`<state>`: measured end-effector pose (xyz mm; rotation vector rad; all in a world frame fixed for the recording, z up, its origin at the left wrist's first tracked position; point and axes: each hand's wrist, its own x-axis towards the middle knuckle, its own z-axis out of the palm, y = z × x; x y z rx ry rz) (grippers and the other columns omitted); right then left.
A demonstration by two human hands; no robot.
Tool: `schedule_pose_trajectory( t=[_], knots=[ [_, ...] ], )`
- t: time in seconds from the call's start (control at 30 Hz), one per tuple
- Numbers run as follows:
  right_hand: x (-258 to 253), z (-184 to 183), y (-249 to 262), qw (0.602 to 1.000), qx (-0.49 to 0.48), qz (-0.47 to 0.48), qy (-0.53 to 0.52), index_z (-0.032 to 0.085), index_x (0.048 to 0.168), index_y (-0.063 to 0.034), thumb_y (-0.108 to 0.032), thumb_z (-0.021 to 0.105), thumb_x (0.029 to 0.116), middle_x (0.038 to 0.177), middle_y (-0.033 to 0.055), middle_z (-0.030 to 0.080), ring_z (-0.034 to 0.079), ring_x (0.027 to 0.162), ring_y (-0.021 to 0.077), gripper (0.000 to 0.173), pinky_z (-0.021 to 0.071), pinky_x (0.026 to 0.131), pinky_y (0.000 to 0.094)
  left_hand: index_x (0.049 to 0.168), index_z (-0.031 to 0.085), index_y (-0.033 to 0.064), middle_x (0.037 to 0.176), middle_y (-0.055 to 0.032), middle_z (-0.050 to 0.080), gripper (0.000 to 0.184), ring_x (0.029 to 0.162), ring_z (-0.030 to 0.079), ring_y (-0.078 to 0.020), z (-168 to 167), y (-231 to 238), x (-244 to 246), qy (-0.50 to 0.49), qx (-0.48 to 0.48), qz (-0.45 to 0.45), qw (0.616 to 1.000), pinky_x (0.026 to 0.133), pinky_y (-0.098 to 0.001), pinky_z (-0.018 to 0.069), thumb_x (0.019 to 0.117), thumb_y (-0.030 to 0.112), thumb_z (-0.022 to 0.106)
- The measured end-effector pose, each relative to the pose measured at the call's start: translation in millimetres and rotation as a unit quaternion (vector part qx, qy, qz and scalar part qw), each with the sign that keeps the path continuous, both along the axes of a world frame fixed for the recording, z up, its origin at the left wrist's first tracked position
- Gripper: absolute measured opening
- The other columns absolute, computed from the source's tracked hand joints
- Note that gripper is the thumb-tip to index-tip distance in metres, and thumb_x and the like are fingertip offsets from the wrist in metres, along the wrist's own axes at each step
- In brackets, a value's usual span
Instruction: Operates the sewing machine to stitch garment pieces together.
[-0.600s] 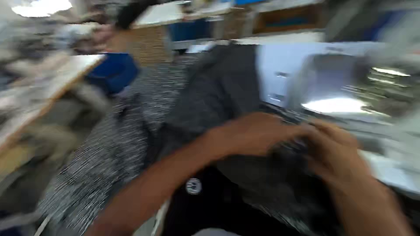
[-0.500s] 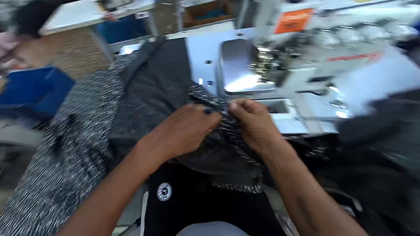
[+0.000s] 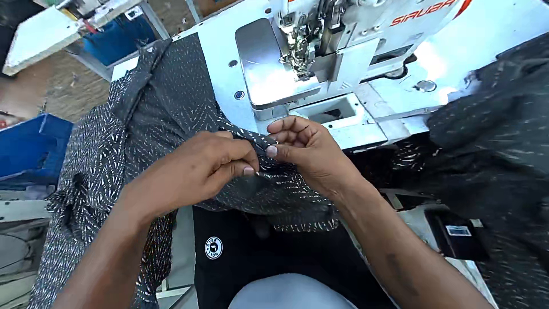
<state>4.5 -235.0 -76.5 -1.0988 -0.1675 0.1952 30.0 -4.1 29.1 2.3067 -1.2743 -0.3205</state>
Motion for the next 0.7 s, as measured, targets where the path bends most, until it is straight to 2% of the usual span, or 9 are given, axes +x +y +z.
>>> schedule_pose_trajectory(
  t=[0.13, 0.23, 0.3, 0.37, 0.47, 0.5, 0.6, 0.63, 0.7],
  knots=[
    [-4.6, 0.6, 1.4, 0.998, 0.054, 0.018, 0.019, 0.060, 0.123, -0.0025, 0.016, 0.068, 0.0843, 0.102, 0.0109, 0.072, 0.070, 0.086, 0.0125, 0.044, 0.0598, 0.079, 0.0264, 0.099, 0.079, 0.0113, 0.092, 0.0047, 0.070, 0.013, 0.083, 0.065, -0.0021, -3.2, -16.5, 22.4, 0.026, -0.047, -0.005, 0.999, 0.073, -0.0171, 0.0549, 0.0986, 0.017, 0.067],
    [-6.9, 2.9, -2.6, 0.998, 0.053, 0.002, 0.024, 0.057, 0.128, -0.0039, 0.017, 0.067, 0.0825, 0.110, 0.0125, 0.071, 0.071, 0.089, 0.0154, 0.051, 0.0608, 0.081, 0.0281, 0.095, 0.078, 0.0101, 0.088, 0.0039, 0.072, 0.006, 0.080, 0.067, -0.0020, -3.0, -22.8, 27.2, -0.015, -0.060, 0.049, 0.997, 0.072, -0.0171, 0.0561, 0.0924, 0.015, 0.075],
    [-7.9, 0.9, -7.0, 0.998, 0.061, -0.004, 0.031, 0.056, 0.127, -0.0040, 0.018, 0.068, 0.0823, 0.110, 0.0136, 0.072, 0.072, 0.090, 0.0166, 0.052, 0.0612, 0.081, 0.0289, 0.092, 0.076, 0.0096, 0.085, 0.0042, 0.073, 0.005, 0.076, 0.067, -0.0024, -5.8, -22.4, 28.7, 0.002, -0.082, 0.068, 0.994, 0.068, -0.0175, 0.0567, 0.0900, 0.014, 0.078],
    [-7.3, -1.0, -10.1, 0.997, 0.064, -0.012, 0.036, 0.057, 0.126, -0.0031, 0.017, 0.068, 0.0841, 0.106, 0.0139, 0.073, 0.073, 0.086, 0.0160, 0.048, 0.0613, 0.078, 0.0276, 0.091, 0.076, 0.0077, 0.093, 0.0008, 0.073, 0.004, 0.085, 0.069, -0.0071, -10.1, -21.2, 30.8, 0.056, -0.110, 0.052, 0.991, 0.073, -0.0207, 0.0592, 0.0904, 0.012, 0.077],
    [-5.8, -1.1, -10.7, 0.997, 0.063, -0.030, 0.039, 0.059, 0.121, -0.0028, 0.014, 0.069, 0.0862, 0.098, 0.0130, 0.075, 0.072, 0.081, 0.0133, 0.040, 0.0598, 0.074, 0.0250, 0.087, 0.074, 0.0075, 0.123, -0.0060, 0.069, 0.007, 0.112, 0.067, -0.0143, -13.4, -26.2, 35.1, 0.119, -0.101, 0.038, 0.987, 0.089, -0.0251, 0.0594, 0.0914, 0.012, 0.076],
    [-5.7, -0.8, -9.9, 0.997, 0.061, -0.038, 0.030, 0.060, 0.120, -0.0028, 0.013, 0.069, 0.0866, 0.097, 0.0120, 0.075, 0.072, 0.081, 0.0126, 0.038, 0.0598, 0.075, 0.0246, 0.087, 0.074, 0.0073, 0.120, -0.0056, 0.070, 0.006, 0.109, 0.068, -0.0133, -15.4, -29.3, 35.9, 0.127, -0.098, 0.040, 0.986, 0.087, -0.0248, 0.0596, 0.0910, 0.011, 0.075],
    [-6.9, -0.3, -11.8, 0.998, 0.016, -0.057, -0.006, 0.057, 0.122, -0.0025, 0.012, 0.071, 0.0864, 0.105, 0.0107, 0.073, 0.072, 0.085, 0.0146, 0.041, 0.0614, 0.078, 0.0266, 0.089, 0.074, 0.0060, 0.093, -0.0017, 0.072, 0.003, 0.081, 0.068, -0.0093, -16.1, -34.2, 34.5, 0.122, -0.111, 0.060, 0.984, 0.069, -0.0210, 0.0571, 0.0897, 0.007, 0.076],
    [-7.6, -0.6, -14.4, 0.998, -0.010, -0.054, -0.005, 0.058, 0.124, -0.0029, 0.010, 0.072, 0.0863, 0.109, 0.0104, 0.072, 0.072, 0.087, 0.0159, 0.042, 0.0623, 0.078, 0.0280, 0.090, 0.074, 0.0057, 0.091, -0.0012, 0.071, 0.003, 0.080, 0.067, -0.0087, -14.6, -34.1, 35.4, 0.116, -0.116, 0.055, 0.985, 0.068, -0.0204, 0.0568, 0.0901, 0.007, 0.076],
    [-7.6, -4.2, -18.7, 0.998, -0.059, -0.035, 0.009, 0.066, 0.119, -0.0025, 0.001, 0.073, 0.0900, 0.098, 0.0081, 0.073, 0.070, 0.081, 0.0130, 0.030, 0.0603, 0.072, 0.0256, 0.092, 0.074, 0.0045, 0.093, -0.0018, 0.071, 0.003, 0.082, 0.067, -0.0084, -14.2, -34.7, 39.6, 0.102, -0.119, 0.042, 0.987, 0.071, -0.0201, 0.0573, 0.0923, 0.007, 0.074]
  ],
)
